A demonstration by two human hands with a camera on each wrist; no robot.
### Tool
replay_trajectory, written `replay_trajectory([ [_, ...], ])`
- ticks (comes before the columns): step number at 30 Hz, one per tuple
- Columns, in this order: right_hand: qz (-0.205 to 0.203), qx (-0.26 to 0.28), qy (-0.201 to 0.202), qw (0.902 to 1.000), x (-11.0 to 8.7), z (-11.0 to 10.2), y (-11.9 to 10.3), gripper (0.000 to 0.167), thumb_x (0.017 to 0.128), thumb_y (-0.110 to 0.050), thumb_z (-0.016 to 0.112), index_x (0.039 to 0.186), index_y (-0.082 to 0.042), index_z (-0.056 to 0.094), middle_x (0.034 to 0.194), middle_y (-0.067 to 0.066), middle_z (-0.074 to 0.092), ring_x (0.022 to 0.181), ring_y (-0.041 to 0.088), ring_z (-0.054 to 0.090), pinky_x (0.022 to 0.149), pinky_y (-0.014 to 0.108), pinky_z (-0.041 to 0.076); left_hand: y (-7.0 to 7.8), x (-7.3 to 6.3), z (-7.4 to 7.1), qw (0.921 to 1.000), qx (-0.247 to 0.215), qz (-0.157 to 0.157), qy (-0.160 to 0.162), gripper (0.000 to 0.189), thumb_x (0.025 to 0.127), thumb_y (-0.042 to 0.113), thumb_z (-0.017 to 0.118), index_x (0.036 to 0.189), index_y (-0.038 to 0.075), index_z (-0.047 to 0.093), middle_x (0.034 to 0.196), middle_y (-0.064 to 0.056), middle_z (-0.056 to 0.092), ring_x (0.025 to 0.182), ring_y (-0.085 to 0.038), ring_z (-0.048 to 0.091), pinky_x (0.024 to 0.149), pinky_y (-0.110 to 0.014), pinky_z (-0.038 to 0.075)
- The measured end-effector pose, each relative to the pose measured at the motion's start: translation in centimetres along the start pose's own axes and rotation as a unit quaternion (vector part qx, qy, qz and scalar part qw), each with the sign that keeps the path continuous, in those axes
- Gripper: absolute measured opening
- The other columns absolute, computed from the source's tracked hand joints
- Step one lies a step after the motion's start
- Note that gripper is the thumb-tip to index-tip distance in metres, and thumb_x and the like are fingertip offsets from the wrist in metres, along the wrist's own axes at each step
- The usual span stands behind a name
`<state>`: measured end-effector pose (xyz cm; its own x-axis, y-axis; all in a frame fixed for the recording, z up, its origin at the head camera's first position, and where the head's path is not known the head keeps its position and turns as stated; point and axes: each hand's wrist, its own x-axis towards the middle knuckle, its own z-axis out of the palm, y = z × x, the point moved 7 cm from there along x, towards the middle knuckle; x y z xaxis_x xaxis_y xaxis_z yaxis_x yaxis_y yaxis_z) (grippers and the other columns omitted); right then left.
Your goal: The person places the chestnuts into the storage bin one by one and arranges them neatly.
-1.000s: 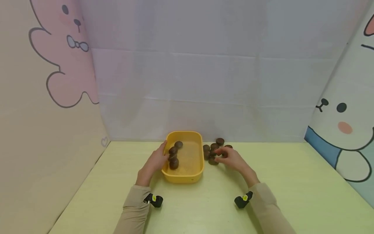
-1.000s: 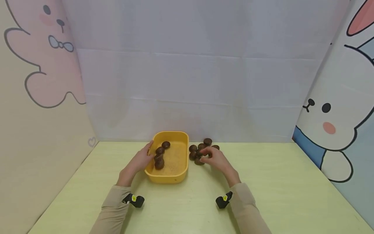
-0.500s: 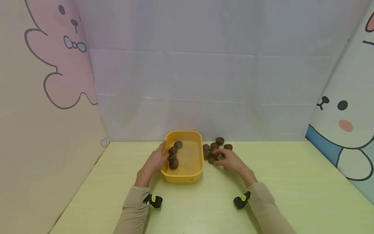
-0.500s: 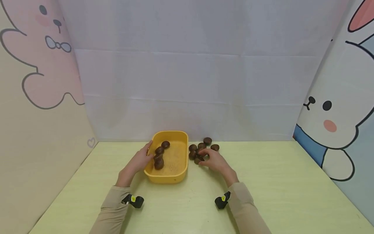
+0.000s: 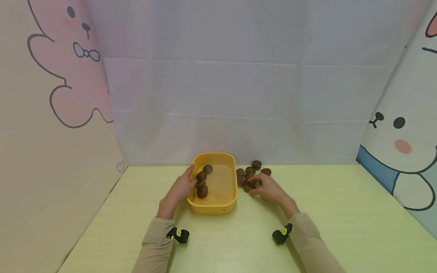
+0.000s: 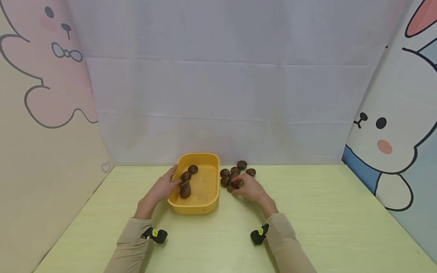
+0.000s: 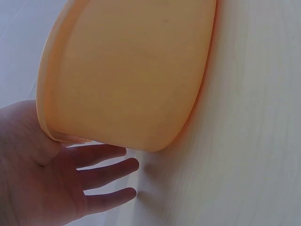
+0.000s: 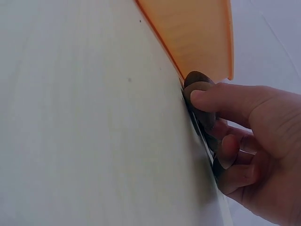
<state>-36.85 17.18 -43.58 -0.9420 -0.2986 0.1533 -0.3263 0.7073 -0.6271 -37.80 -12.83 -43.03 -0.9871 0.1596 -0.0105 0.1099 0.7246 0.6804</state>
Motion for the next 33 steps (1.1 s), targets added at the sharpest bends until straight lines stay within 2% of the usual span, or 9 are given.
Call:
replay_trajectory([
  [5, -0.009, -0.012, 0.003, 0.9999, 0.0, -0.1, -0.3, 0.042, 0.075, -0.019, 0.084, 0.112, -0.004, 0.072, 0.111, 0.009, 0.069, 0.103, 0.026, 0.061, 0.095, 0.048, 0.047, -0.1, 0.0, 0.0, 1.0, -0.001, -0.002, -0.001, 0.069, 0.099, 0.013, 0.049, 0.16, 0.011, 0.016, 0.139, -0.025, 0.051, 0.061, -0.019, 0.047, 0.056, -0.029, 0.042],
  [13, -0.02, -0.027, 0.017, 0.9993, 0.1, -0.4, -0.8, 0.041, 0.077, -0.02, 0.081, 0.114, -0.006, 0.073, 0.111, 0.009, 0.069, 0.104, 0.026, 0.061, 0.093, 0.045, 0.048, -0.1, -0.2, -0.2, 1.0, -0.002, 0.0, -0.001, 0.07, 0.098, 0.012, 0.05, 0.16, 0.009, 0.017, 0.143, -0.025, 0.048, 0.066, -0.022, 0.052, 0.058, -0.029, 0.043],
  [22, -0.026, -0.02, 0.031, 0.999, 0.0, -1.3, -1.7, 0.04, 0.079, -0.022, 0.079, 0.114, -0.006, 0.072, 0.109, 0.01, 0.068, 0.103, 0.03, 0.06, 0.089, 0.042, 0.047, 0.2, -0.1, -0.2, 0.9999, 0.008, 0.012, 0.005, 0.069, 0.099, 0.012, 0.05, 0.16, 0.008, 0.018, 0.151, -0.023, 0.043, 0.086, -0.026, 0.057, 0.075, -0.035, 0.047],
  [29, -0.029, -0.004, 0.036, 0.9989, 0.1, -1.4, -2.4, 0.039, 0.08, -0.02, 0.079, 0.115, -0.005, 0.071, 0.106, 0.01, 0.066, 0.101, 0.032, 0.06, 0.083, 0.037, 0.046, 0.1, 0.0, -0.1, 0.9999, 0.0, 0.011, 0.002, 0.069, 0.099, 0.011, 0.049, 0.16, 0.008, 0.017, 0.142, -0.023, 0.05, 0.066, -0.02, 0.05, 0.062, -0.029, 0.044],
  [33, -0.034, 0.005, 0.034, 0.9988, 0.6, -1.4, -3.2, 0.039, 0.081, -0.02, 0.079, 0.116, -0.007, 0.07, 0.107, 0.008, 0.064, 0.098, 0.032, 0.058, 0.078, 0.034, 0.044, 0.2, -0.1, -0.2, 0.9999, 0.007, 0.015, 0.004, 0.069, 0.099, 0.011, 0.049, 0.16, 0.008, 0.017, 0.13, -0.024, 0.057, 0.059, -0.018, 0.046, 0.058, -0.028, 0.042],
])
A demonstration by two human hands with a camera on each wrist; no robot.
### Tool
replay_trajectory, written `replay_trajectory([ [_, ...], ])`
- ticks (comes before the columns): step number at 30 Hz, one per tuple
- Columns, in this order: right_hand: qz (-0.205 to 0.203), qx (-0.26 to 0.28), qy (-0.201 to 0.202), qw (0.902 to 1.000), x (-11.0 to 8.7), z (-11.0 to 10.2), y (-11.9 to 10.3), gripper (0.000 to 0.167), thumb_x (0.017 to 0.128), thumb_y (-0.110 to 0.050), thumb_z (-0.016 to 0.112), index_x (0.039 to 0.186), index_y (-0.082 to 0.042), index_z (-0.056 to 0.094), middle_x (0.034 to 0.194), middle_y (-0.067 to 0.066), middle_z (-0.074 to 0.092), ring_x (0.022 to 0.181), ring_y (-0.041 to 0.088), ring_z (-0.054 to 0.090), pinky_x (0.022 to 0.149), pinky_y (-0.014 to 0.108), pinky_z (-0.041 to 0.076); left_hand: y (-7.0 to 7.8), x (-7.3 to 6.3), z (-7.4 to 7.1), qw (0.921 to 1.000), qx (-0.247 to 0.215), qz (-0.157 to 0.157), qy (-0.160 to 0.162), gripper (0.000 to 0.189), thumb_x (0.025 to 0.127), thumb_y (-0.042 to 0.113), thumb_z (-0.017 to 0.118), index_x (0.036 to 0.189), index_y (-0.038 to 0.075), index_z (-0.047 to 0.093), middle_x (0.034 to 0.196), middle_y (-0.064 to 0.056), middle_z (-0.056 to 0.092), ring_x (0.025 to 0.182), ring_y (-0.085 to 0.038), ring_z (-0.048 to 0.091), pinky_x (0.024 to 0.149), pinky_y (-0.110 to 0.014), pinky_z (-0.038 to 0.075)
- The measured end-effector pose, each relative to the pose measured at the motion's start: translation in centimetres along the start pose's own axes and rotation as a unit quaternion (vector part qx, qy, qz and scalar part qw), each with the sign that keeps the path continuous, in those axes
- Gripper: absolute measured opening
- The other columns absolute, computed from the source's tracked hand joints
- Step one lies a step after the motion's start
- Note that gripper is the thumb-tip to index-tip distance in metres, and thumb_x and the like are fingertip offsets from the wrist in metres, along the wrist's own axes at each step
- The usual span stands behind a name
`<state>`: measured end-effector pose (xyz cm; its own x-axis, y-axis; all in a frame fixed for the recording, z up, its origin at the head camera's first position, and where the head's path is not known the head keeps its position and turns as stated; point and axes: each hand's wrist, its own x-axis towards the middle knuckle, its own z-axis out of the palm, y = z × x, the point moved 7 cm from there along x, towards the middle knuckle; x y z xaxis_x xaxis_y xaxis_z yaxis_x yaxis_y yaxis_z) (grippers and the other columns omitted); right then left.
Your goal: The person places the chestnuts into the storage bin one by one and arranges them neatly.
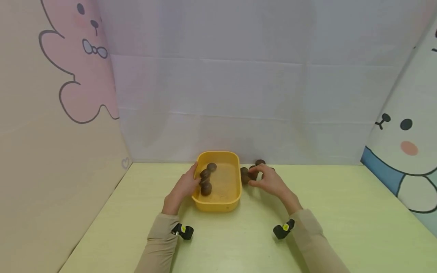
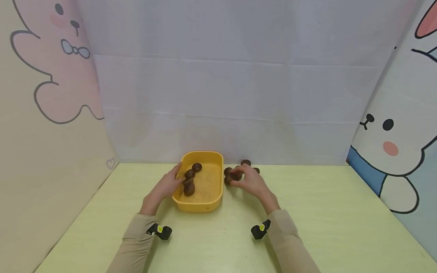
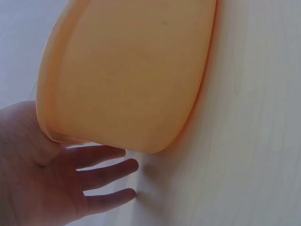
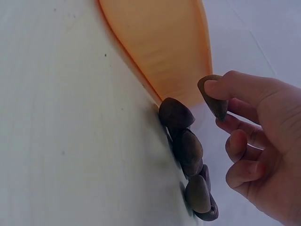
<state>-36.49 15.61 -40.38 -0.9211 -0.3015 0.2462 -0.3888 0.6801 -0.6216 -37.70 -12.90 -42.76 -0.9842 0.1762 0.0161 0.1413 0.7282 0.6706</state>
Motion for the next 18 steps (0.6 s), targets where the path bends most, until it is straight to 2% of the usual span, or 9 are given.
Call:
replay_trajectory([
  [3, -0.006, -0.002, 0.002, 1.0, 0.6, -0.1, -0.5, 0.038, 0.081, -0.021, 0.079, 0.116, -0.008, 0.07, 0.108, 0.008, 0.064, 0.099, 0.03, 0.058, 0.08, 0.037, 0.046, 0.0, 0.0, 0.0, 0.9999, 0.01, 0.001, 0.004, 0.069, 0.099, 0.012, 0.049, 0.16, 0.009, 0.018, 0.127, -0.025, 0.059, 0.06, -0.018, 0.047, 0.059, -0.029, 0.041],
  [6, -0.011, -0.016, 0.006, 0.9998, 1.2, -0.4, -1.0, 0.039, 0.081, -0.023, 0.078, 0.117, -0.008, 0.07, 0.111, 0.01, 0.064, 0.104, 0.029, 0.059, 0.088, 0.043, 0.048, 0.0, 0.1, 0.0, 0.9999, 0.011, 0.0, 0.005, 0.069, 0.099, 0.012, 0.049, 0.16, 0.009, 0.018, 0.132, -0.024, 0.057, 0.062, -0.019, 0.048, 0.06, -0.029, 0.041],
  [9, -0.008, -0.02, 0.012, 0.9997, 1.7, -0.8, -1.2, 0.04, 0.08, -0.023, 0.077, 0.117, -0.008, 0.071, 0.114, 0.011, 0.065, 0.108, 0.03, 0.06, 0.095, 0.048, 0.047, 0.1, 0.0, 0.0, 0.9999, 0.014, -0.002, 0.001, 0.069, 0.099, 0.012, 0.049, 0.16, 0.01, 0.017, 0.119, -0.024, 0.062, 0.059, -0.018, 0.046, 0.058, -0.028, 0.041],
  [11, -0.009, -0.021, 0.013, 0.9997, 2.0, -0.9, -1.4, 0.04, 0.08, -0.023, 0.077, 0.116, -0.008, 0.072, 0.113, 0.011, 0.065, 0.108, 0.031, 0.06, 0.095, 0.049, 0.047, 0.2, 0.0, 0.0, 0.9999, 0.017, -0.002, 0.0, 0.069, 0.099, 0.012, 0.049, 0.16, 0.01, 0.018, 0.106, -0.022, 0.063, 0.057, -0.018, 0.044, 0.057, -0.029, 0.04],
  [13, -0.018, -0.015, 0.011, 0.9997, 2.3, -0.9, -1.7, 0.039, 0.08, -0.023, 0.077, 0.116, -0.008, 0.072, 0.111, 0.011, 0.066, 0.107, 0.032, 0.061, 0.094, 0.049, 0.048, 0.3, 0.0, 0.0, 0.9998, 0.022, -0.003, 0.0, 0.069, 0.098, 0.011, 0.049, 0.16, 0.01, 0.018, 0.099, -0.021, 0.062, 0.057, -0.018, 0.043, 0.056, -0.029, 0.039],
  [18, -0.05, -0.024, -0.003, 0.9984, 3.5, -0.3, -3.1, 0.038, 0.08, -0.023, 0.077, 0.114, -0.007, 0.072, 0.107, 0.011, 0.065, 0.104, 0.034, 0.06, 0.087, 0.043, 0.05, 0.3, -0.1, -0.1, 0.9998, 0.021, -0.004, 0.006, 0.069, 0.098, 0.01, 0.05, 0.16, 0.009, 0.019, 0.116, -0.023, 0.062, 0.06, -0.019, 0.046, 0.059, -0.029, 0.04],
])
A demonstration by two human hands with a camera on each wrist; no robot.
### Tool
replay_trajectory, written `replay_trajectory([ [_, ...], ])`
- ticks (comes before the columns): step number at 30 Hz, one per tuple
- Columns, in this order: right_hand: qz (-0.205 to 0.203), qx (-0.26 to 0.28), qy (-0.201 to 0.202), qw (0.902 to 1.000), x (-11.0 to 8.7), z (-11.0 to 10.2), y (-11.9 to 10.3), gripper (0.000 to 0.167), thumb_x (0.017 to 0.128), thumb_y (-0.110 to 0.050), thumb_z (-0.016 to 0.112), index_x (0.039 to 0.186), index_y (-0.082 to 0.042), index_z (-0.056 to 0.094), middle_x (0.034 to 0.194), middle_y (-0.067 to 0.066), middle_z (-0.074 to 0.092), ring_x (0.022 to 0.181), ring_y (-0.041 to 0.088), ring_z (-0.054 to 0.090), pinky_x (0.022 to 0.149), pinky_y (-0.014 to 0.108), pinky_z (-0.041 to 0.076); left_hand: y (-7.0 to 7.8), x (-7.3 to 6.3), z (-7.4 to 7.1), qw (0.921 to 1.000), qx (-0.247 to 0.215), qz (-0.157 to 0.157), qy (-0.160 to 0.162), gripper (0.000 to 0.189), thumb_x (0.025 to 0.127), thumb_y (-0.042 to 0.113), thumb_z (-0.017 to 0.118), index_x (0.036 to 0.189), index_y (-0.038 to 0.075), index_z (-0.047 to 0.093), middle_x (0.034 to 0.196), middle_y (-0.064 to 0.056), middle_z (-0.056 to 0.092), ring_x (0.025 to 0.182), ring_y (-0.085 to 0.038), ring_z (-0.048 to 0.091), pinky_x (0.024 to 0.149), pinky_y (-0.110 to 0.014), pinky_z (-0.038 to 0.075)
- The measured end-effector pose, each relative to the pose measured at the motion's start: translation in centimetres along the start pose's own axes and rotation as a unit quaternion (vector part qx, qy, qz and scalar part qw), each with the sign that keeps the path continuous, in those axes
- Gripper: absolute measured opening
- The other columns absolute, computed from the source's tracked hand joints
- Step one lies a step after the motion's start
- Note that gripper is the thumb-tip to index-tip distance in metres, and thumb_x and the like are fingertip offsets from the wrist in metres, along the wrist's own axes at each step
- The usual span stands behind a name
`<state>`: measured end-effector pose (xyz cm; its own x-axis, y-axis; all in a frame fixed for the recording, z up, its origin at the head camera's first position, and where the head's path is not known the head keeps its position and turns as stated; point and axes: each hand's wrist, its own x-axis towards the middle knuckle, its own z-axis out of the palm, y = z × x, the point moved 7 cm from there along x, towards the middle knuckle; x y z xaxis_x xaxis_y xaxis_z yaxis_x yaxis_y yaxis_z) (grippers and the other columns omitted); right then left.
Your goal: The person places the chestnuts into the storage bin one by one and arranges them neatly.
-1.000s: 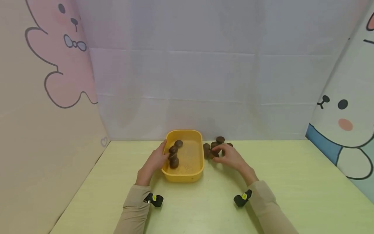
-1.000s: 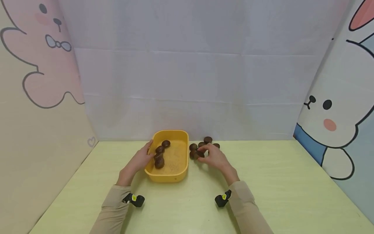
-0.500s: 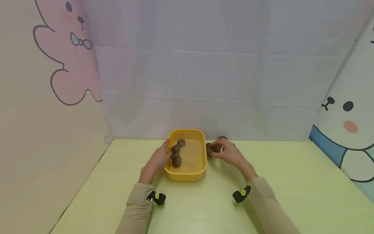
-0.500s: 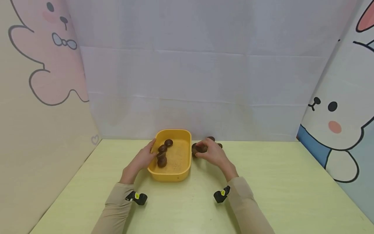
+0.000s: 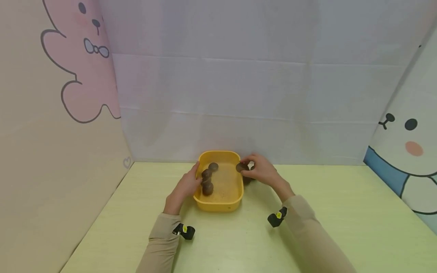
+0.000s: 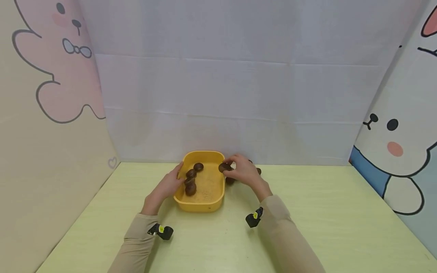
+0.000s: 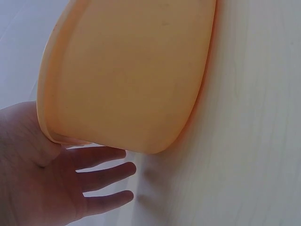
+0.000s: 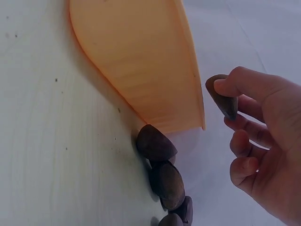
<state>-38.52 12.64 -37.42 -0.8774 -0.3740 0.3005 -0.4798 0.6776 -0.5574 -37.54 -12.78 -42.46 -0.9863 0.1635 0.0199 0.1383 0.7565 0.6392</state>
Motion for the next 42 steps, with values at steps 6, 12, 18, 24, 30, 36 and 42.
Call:
replay_trajectory([
  [6, -0.008, -0.039, -0.021, 0.999, 1.8, 1.3, -0.8, 0.039, 0.08, -0.022, 0.074, 0.117, -0.009, 0.072, 0.108, 0.009, 0.063, 0.104, 0.033, 0.06, 0.088, 0.043, 0.049, -0.2, 0.0, -0.1, 1.0, -0.007, 0.004, 0.004, 0.069, 0.098, 0.01, 0.05, 0.16, 0.008, 0.019, 0.129, -0.025, 0.058, 0.063, -0.02, 0.048, 0.062, -0.03, 0.042],
  [12, -0.001, -0.067, -0.041, 0.9969, 3.3, 2.1, -1.1, 0.035, 0.082, -0.025, 0.073, 0.115, -0.012, 0.073, 0.11, 0.007, 0.061, 0.102, 0.029, 0.06, 0.088, 0.042, 0.049, -0.2, 0.2, 0.0, 0.9999, -0.009, 0.009, 0.005, 0.069, 0.098, 0.01, 0.05, 0.159, 0.008, 0.02, 0.123, -0.023, 0.06, 0.061, -0.019, 0.047, 0.061, -0.03, 0.042],
  [18, -0.004, -0.092, -0.07, 0.9933, 4.5, 2.7, -1.5, 0.038, 0.083, -0.029, 0.072, 0.118, -0.014, 0.072, 0.113, 0.006, 0.061, 0.101, 0.025, 0.058, 0.088, 0.04, 0.049, 0.1, 0.1, 0.0, 0.9999, -0.014, 0.004, 0.002, 0.069, 0.098, 0.011, 0.05, 0.16, 0.01, 0.019, 0.118, -0.022, 0.062, 0.061, -0.019, 0.047, 0.061, -0.03, 0.042],
  [24, -0.033, -0.119, -0.098, 0.9875, 6.1, 3.6, -2.3, 0.037, 0.084, -0.028, 0.072, 0.117, -0.012, 0.074, 0.11, 0.008, 0.063, 0.101, 0.026, 0.055, 0.091, 0.041, 0.046, 0.2, -0.1, 0.0, 0.9999, -0.015, 0.003, 0.0, 0.069, 0.097, 0.011, 0.049, 0.16, 0.01, 0.019, 0.116, -0.023, 0.061, 0.06, -0.019, 0.047, 0.059, -0.029, 0.042],
  [30, -0.081, -0.195, -0.123, 0.9698, 7.8, 5.3, -2.7, 0.032, 0.085, -0.031, 0.072, 0.112, -0.013, 0.077, 0.103, 0.005, 0.066, 0.099, 0.024, 0.053, 0.09, 0.039, 0.042, -0.2, -0.1, -0.1, 0.9999, -0.012, -0.004, 0.003, 0.069, 0.097, 0.011, 0.05, 0.16, 0.011, 0.02, 0.108, -0.021, 0.062, 0.061, -0.02, 0.049, 0.059, -0.03, 0.043],
  [36, -0.066, -0.204, -0.158, 0.9638, 8.8, 6.6, -2.3, 0.029, 0.088, -0.031, 0.071, 0.112, -0.015, 0.077, 0.107, 0.003, 0.069, 0.1, 0.024, 0.048, 0.091, 0.041, 0.038, -0.1, 0.0, -0.4, 0.9999, -0.003, 0.004, 0.011, 0.069, 0.096, 0.011, 0.05, 0.159, 0.009, 0.022, 0.095, -0.019, 0.063, 0.062, -0.02, 0.049, 0.061, -0.031, 0.043],
  [42, -0.053, -0.214, -0.177, 0.9593, 9.3, 7.6, -2.1, 0.027, 0.089, -0.032, 0.072, 0.11, -0.016, 0.077, 0.101, 0.0, 0.072, 0.097, 0.023, 0.047, 0.092, 0.041, 0.037, 0.0, 0.1, -0.4, 0.9999, 0.0, 0.006, 0.013, 0.068, 0.096, 0.011, 0.049, 0.159, 0.009, 0.023, 0.093, -0.019, 0.063, 0.059, -0.019, 0.048, 0.059, -0.031, 0.042],
])
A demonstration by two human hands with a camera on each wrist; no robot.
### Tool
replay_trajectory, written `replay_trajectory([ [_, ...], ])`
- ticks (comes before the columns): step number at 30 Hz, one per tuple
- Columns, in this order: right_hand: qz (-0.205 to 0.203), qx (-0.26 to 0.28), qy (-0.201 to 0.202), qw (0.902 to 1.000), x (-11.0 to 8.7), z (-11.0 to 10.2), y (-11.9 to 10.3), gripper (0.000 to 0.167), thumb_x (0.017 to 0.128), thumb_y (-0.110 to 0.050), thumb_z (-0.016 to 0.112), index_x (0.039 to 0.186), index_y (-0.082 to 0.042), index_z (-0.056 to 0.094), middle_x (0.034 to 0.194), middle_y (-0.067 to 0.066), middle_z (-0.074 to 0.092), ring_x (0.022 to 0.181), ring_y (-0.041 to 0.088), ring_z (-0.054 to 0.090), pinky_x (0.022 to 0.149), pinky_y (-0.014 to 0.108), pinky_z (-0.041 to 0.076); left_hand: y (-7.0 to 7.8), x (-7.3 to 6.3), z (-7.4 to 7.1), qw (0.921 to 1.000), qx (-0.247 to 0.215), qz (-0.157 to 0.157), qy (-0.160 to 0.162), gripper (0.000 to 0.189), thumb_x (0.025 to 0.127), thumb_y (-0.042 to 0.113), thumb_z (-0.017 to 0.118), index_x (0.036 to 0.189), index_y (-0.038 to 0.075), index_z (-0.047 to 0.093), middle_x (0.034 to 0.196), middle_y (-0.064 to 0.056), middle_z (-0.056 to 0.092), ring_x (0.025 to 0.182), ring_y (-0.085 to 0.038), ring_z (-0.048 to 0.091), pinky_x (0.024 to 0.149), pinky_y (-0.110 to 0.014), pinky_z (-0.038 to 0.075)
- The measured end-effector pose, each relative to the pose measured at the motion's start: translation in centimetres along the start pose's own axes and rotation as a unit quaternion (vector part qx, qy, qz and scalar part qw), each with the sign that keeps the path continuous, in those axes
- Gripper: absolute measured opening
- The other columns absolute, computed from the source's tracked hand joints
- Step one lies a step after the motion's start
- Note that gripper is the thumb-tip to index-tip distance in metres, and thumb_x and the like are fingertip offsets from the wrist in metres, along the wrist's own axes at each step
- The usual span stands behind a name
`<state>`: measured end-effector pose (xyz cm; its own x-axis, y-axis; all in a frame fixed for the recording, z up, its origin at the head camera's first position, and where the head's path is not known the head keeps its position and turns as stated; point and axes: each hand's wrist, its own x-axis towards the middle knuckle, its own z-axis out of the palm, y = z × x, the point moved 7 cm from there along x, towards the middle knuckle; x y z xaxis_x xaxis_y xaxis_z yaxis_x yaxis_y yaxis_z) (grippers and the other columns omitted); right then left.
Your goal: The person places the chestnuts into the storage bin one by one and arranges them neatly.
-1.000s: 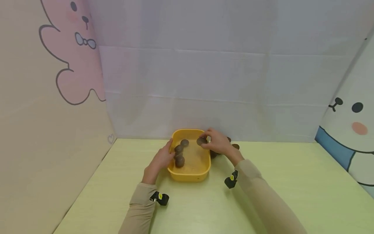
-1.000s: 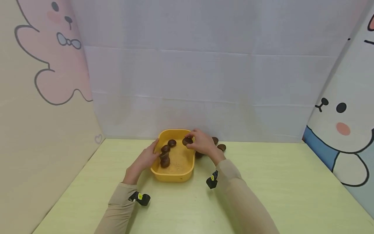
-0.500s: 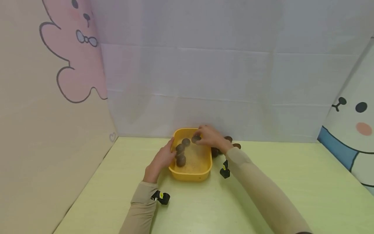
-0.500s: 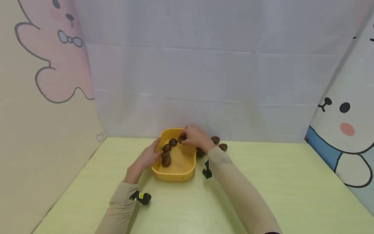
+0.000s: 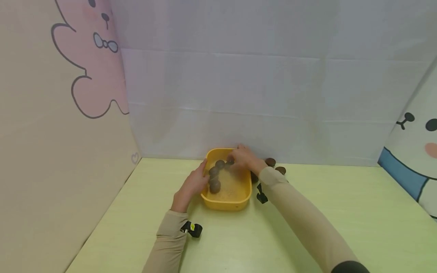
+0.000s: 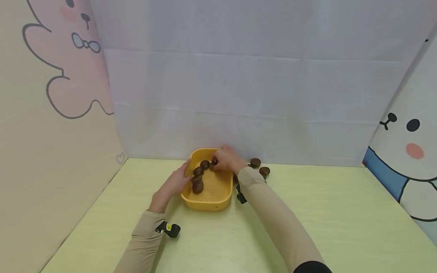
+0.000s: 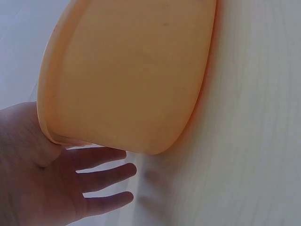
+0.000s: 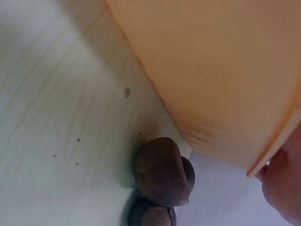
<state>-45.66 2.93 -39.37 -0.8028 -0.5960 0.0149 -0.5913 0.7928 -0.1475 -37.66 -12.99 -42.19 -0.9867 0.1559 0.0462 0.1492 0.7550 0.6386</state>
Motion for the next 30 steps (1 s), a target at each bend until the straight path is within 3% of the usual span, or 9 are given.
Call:
replay_trajectory([
  [3, -0.001, -0.009, 0.004, 1.0, 0.2, 0.3, -0.1, 0.024, 0.089, -0.031, 0.073, 0.107, -0.016, 0.078, 0.1, -0.002, 0.073, 0.097, 0.022, 0.053, 0.093, 0.04, 0.041, 0.1, 0.0, 0.1, 1.0, 0.002, -0.002, 0.001, 0.067, 0.097, 0.011, 0.049, 0.159, 0.009, 0.024, 0.106, -0.022, 0.064, 0.063, -0.02, 0.05, 0.062, -0.031, 0.044],
  [6, -0.009, -0.012, 0.006, 0.9999, 0.5, 0.7, -0.3, 0.021, 0.09, -0.03, 0.072, 0.105, -0.016, 0.078, 0.101, -0.002, 0.074, 0.096, 0.021, 0.061, 0.093, 0.038, 0.047, 0.0, 0.0, 0.2, 1.0, 0.0, -0.006, -0.001, 0.067, 0.097, 0.011, 0.049, 0.159, 0.008, 0.023, 0.108, -0.022, 0.063, 0.064, -0.021, 0.051, 0.063, -0.032, 0.044],
  [11, -0.013, -0.009, 0.012, 0.9998, 0.6, 0.9, -0.4, 0.024, 0.091, -0.03, 0.07, 0.108, -0.014, 0.077, 0.105, 0.0, 0.074, 0.1, 0.022, 0.064, 0.094, 0.039, 0.048, 0.1, -0.1, 0.2, 0.9999, -0.003, -0.009, -0.006, 0.067, 0.098, 0.012, 0.049, 0.159, 0.009, 0.022, 0.094, -0.018, 0.062, 0.059, -0.019, 0.048, 0.059, -0.03, 0.042],
  [22, -0.059, 0.038, 0.068, 0.9952, -1.7, -1.7, 0.1, 0.025, 0.087, -0.018, 0.074, 0.108, -0.006, 0.075, 0.104, 0.008, 0.074, 0.099, 0.026, 0.064, 0.096, 0.042, 0.046, 0.1, -0.2, 0.0, 0.9999, -0.005, -0.01, -0.01, 0.068, 0.098, 0.011, 0.049, 0.16, 0.01, 0.02, 0.076, -0.011, 0.055, 0.056, -0.017, 0.045, 0.055, -0.028, 0.04],
  [30, -0.044, 0.08, 0.089, 0.9918, -3.7, -3.1, 1.4, 0.023, 0.09, -0.016, 0.07, 0.11, -0.005, 0.074, 0.105, 0.008, 0.073, 0.103, 0.027, 0.061, 0.098, 0.045, 0.042, 0.1, -0.2, 0.0, 0.9999, -0.004, -0.01, -0.011, 0.069, 0.098, 0.011, 0.049, 0.16, 0.011, 0.02, 0.078, -0.011, 0.054, 0.057, -0.017, 0.045, 0.056, -0.028, 0.04],
])
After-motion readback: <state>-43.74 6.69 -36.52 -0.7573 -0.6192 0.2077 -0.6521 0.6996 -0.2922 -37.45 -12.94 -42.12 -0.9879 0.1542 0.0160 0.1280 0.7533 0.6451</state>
